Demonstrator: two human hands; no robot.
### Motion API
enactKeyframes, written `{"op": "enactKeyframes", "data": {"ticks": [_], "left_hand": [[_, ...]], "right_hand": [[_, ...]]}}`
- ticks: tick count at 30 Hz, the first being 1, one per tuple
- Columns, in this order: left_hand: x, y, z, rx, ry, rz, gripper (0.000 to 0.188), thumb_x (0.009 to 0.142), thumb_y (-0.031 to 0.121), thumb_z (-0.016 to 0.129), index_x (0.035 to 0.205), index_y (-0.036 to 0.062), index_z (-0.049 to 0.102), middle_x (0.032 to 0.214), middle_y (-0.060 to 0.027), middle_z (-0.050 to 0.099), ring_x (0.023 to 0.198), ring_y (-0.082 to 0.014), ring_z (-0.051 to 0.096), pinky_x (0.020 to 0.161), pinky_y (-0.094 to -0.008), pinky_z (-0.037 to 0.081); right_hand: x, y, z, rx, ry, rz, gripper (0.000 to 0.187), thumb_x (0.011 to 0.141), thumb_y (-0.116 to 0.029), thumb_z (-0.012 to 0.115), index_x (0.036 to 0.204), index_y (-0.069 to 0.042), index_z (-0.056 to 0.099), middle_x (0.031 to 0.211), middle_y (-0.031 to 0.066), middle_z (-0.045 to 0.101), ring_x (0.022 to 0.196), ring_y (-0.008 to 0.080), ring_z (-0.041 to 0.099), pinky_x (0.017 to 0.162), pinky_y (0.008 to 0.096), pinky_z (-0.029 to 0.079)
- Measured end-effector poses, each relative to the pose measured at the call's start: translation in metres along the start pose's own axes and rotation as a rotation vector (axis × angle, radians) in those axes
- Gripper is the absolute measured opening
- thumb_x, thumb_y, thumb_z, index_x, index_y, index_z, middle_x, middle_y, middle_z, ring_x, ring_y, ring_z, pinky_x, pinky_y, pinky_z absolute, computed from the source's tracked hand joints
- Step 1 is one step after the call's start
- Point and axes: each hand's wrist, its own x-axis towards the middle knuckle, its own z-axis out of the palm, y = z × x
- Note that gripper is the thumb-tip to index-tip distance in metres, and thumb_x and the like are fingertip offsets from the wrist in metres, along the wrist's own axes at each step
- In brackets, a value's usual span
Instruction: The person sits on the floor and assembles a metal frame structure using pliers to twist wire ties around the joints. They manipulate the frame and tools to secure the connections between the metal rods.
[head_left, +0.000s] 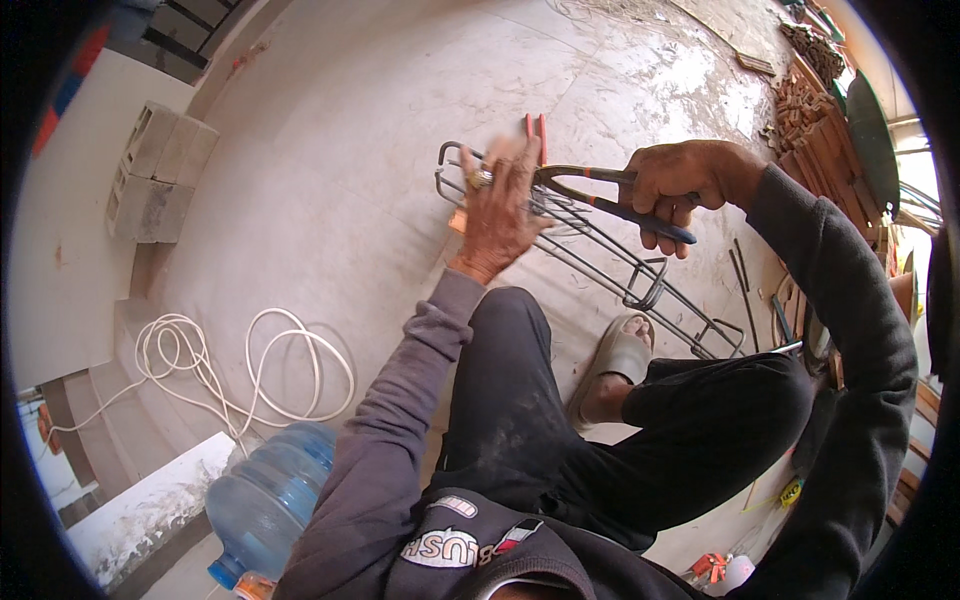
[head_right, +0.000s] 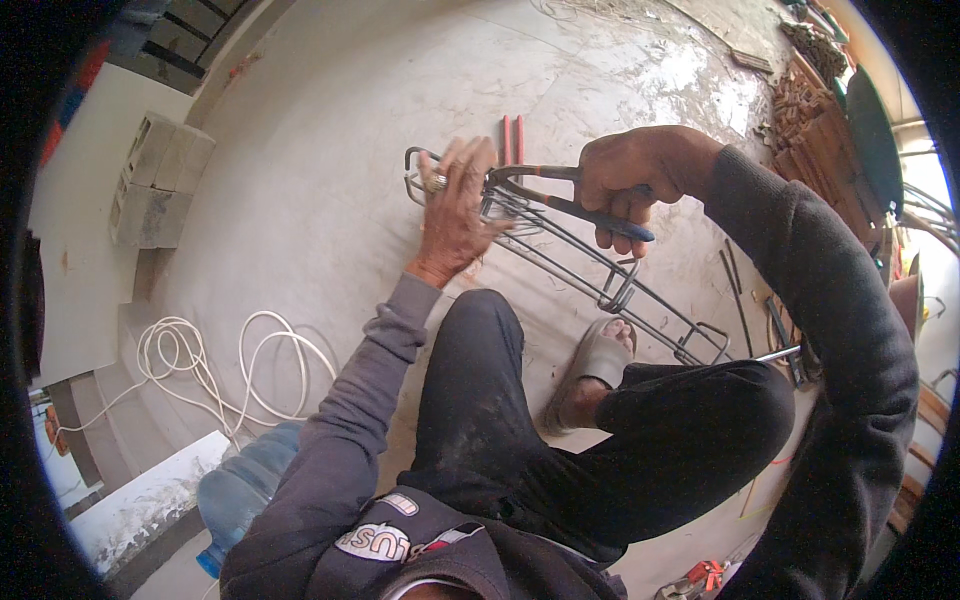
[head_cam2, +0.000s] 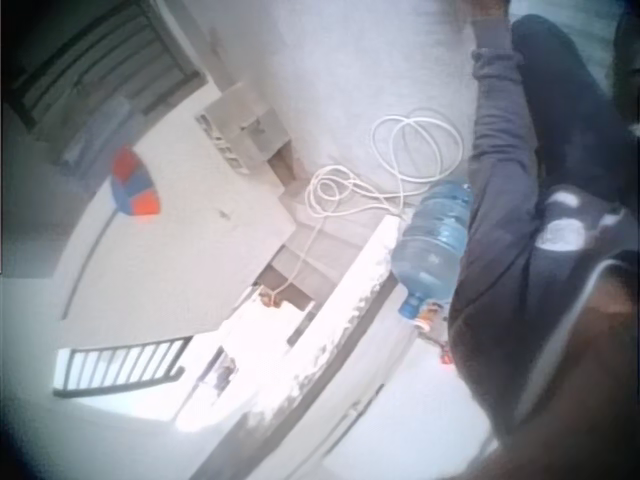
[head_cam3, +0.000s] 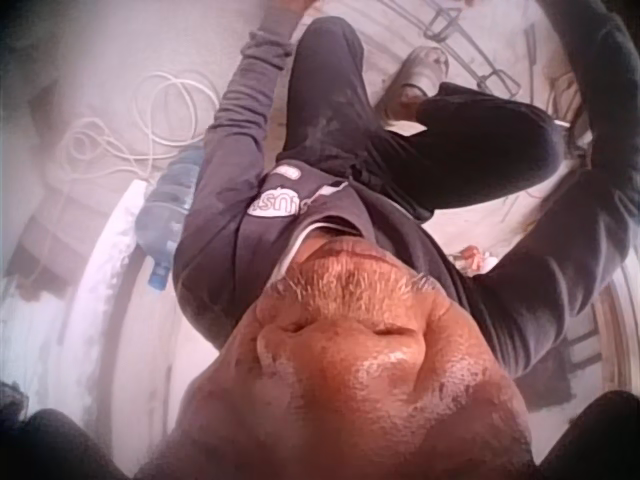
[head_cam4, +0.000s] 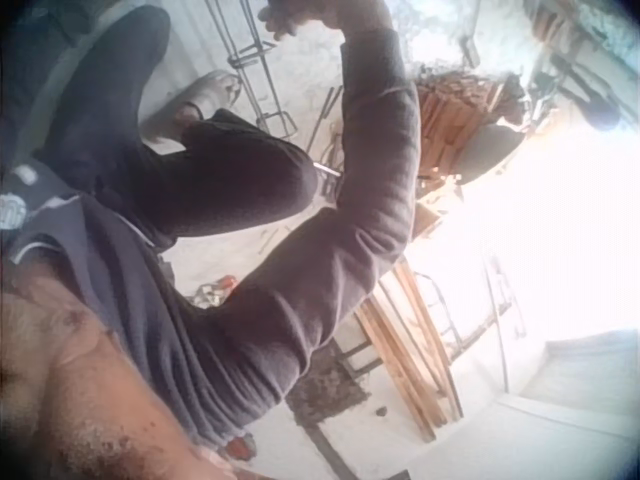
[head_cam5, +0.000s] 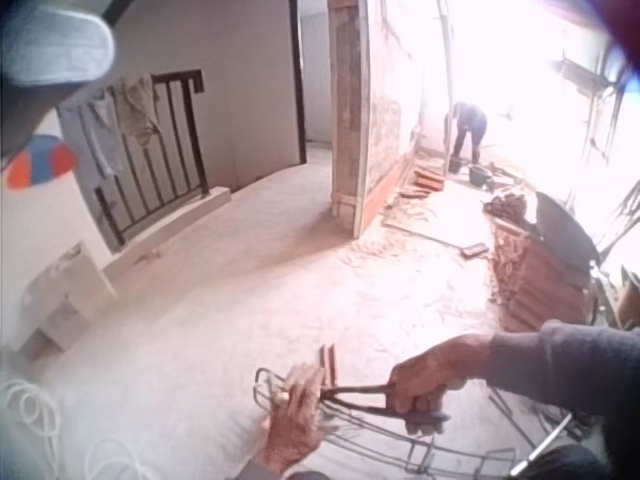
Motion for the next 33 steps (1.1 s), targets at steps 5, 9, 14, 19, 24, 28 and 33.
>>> {"op": "enactKeyframes", "data": {"ticks": [5,9,14,19,24,28,33], "left_hand": [[0.018,0.033,0.021,-0.271,0.2,0.061,0.108,0.063,0.042,0.087,0.148,0.003,0.035,0.119,-0.0132,0.058,0.116,-0.0324,0.057,0.117,-0.0635,0.019],[0.033,0.044,0.027,-0.012,0.101,0.035,0.092,0.067,0.019,0.085,0.145,0.0022,0.039,0.108,-0.0124,0.056,0.108,-0.0308,0.058,0.111,-0.0571,0.033],[0.04,0.037,0.025,-0.033,0.121,-0.002,0.07,0.072,0.003,0.071,0.137,0.0039,0.045,0.103,-0.0153,0.058,0.097,-0.0369,0.062,0.087,-0.043,0.053],[0.05,0.042,0.017,-0.174,-0.038,-0.086,0.051,0.07,-0.003,0.067,0.118,0.0046,0.051,0.102,-0.0185,0.061,0.097,-0.0404,0.064,0.08,-0.0455,0.054],[0.057,0.037,0.009,-0.137,-0.12,-0.103,0.056,0.07,0.002,0.074,0.121,0.0035,0.05,0.11,-0.0209,0.063,0.108,-0.0403,0.061,0.092,-0.0462,0.049],[0.049,0.027,-0.023,-0.076,-0.313,-0.078,0.097,0.066,0.018,0.088,0.147,0.0053,0.036,0.135,-0.021,0.053,0.129,-0.0346,0.051,0.116,-0.053,0.029],[0.037,0.008,-0.026,-0.108,-0.364,-0.153,0.111,0.061,0.023,0.09,0.153,0.0075,0.03,0.134,-0.0165,0.056,0.126,-0.0311,0.053,0.118,-0.0521,0.025]], "right_hand": [[0.0,-0.004,-0.002,-0.019,-0.014,0.016,0.031,0.082,-0.006,0.049,0.101,0.018,0.053,0.084,0.033,0.067,0.066,0.0382,0.072,0.054,0.0454,0.062],[-0.002,-0.01,0.0,-0.067,0.038,0.054,0.029,0.083,-0.007,0.048,0.098,0.018,0.053,0.085,0.0334,0.067,0.066,0.0384,0.072,0.054,0.0453,0.063],[-0.011,-0.029,0.025,-0.642,0.351,-0.137,0.028,0.08,-0.008,0.056,0.097,0.014,0.057,0.08,0.0273,0.068,0.07,0.0339,0.073,0.058,0.0462,0.06],[-0.013,-0.001,0.085,-2.03,1.13,-0.19,0.034,0.081,-0.022,0.065,0.105,0.002,0.063,0.094,0.0106,0.061,0.086,0.0241,0.062,0.07,0.0409,0.053],[-0.006,0.007,0.065,-2.112,1.291,-0.225,0.03,0.09,-0.024,0.061,0.108,0.0,0.063,0.095,0.0086,0.058,0.092,0.0226,0.058,0.079,0.0394,0.05],[-0.001,0.001,0.054,-1.95,1.192,-0.263,0.026,0.091,-0.024,0.06,0.107,-0.003,0.065,0.091,0.0071,0.06,0.089,0.0221,0.061,0.074,0.038,0.052],[0.003,-0.007,0.044,-1.843,1.138,-0.28,0.014,0.088,-0.018,0.065,0.09,-0.005,0.07,0.084,0.0063,0.066,0.081,0.0207,0.067,0.065,0.0343,0.054]]}}
